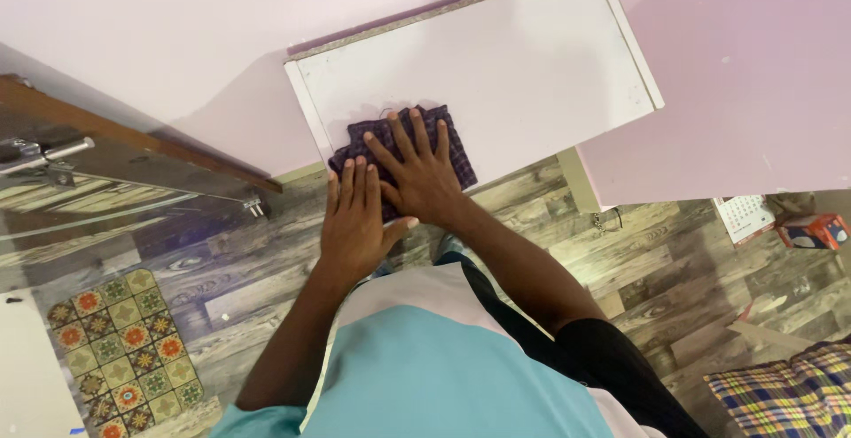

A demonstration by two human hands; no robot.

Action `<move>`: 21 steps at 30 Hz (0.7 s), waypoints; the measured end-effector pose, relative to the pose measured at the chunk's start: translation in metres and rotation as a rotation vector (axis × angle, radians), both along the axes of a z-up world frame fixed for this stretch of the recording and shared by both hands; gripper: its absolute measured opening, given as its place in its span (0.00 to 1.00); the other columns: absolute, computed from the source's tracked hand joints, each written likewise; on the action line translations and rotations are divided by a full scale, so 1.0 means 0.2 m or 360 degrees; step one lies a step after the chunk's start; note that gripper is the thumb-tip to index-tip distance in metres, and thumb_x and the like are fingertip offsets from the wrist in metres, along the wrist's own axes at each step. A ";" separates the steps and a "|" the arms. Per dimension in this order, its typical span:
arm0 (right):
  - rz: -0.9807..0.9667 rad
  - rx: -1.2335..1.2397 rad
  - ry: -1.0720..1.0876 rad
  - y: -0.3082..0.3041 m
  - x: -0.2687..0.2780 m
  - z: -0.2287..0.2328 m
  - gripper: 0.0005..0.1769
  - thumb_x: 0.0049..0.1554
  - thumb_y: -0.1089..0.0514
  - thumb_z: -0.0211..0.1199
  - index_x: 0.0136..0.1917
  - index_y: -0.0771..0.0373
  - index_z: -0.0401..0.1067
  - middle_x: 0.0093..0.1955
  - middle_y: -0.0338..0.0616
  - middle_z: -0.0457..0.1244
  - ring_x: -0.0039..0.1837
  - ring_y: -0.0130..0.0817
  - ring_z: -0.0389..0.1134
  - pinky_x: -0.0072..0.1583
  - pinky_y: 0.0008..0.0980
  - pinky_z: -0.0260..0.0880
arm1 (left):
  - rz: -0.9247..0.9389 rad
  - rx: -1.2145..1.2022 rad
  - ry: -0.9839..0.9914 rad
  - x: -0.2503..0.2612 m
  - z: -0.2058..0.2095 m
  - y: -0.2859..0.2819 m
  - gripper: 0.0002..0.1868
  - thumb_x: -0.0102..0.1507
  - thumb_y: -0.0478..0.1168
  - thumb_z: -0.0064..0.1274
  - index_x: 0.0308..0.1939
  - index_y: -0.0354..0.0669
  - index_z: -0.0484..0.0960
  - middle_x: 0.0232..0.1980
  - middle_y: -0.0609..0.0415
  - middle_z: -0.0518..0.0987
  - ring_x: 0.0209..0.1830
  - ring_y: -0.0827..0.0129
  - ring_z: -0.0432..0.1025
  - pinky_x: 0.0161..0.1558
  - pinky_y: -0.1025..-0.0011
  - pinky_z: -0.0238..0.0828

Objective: The person cleans a white shelving unit by wiping the top, sides, and interior shelves with a cloth, and also moves a stool while cleaning.

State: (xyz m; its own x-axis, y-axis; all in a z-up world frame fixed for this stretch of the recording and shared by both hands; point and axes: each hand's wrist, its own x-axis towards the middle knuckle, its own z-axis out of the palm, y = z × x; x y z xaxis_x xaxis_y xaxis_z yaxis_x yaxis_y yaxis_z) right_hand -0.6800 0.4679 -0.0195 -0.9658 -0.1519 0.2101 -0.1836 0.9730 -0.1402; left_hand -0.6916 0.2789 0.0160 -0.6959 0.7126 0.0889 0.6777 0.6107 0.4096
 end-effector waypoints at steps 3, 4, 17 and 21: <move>0.0071 0.0059 -0.0075 0.04 -0.05 0.01 0.40 0.66 0.28 0.43 0.84 0.45 0.50 0.87 0.54 0.34 0.86 0.62 0.30 0.75 0.81 0.29 | 0.0076 -0.0007 -0.0042 0.00 -0.01 0.07 0.58 0.67 0.76 0.27 0.74 0.17 0.54 0.78 0.21 0.53 0.83 0.36 0.42 0.79 0.44 0.27; 0.0072 0.0067 -0.0071 0.06 -0.08 0.01 0.40 0.66 0.28 0.43 0.84 0.45 0.50 0.87 0.54 0.34 0.86 0.62 0.30 0.75 0.81 0.29 | 0.0078 0.0001 -0.0039 -0.02 -0.01 0.11 0.58 0.67 0.76 0.27 0.74 0.17 0.54 0.78 0.21 0.53 0.83 0.36 0.42 0.79 0.44 0.27; -0.0132 -0.0001 -0.0066 1.13 -0.14 0.04 0.42 0.66 0.33 0.48 0.85 0.53 0.48 0.86 0.45 0.45 0.86 0.49 0.43 0.80 0.62 0.41 | -0.0206 -0.0157 -0.0087 -0.30 -0.16 1.18 0.60 0.65 0.78 0.29 0.78 0.25 0.43 0.81 0.24 0.36 0.82 0.36 0.25 0.75 0.39 0.18; -0.0319 -0.0054 -0.0116 1.57 -0.14 0.01 0.50 0.64 0.32 0.51 0.85 0.61 0.39 0.85 0.52 0.45 0.85 0.53 0.44 0.78 0.63 0.41 | -0.0390 -0.0134 -0.0202 -0.37 -0.18 1.66 0.64 0.63 0.81 0.31 0.79 0.28 0.39 0.83 0.29 0.35 0.83 0.40 0.24 0.76 0.41 0.17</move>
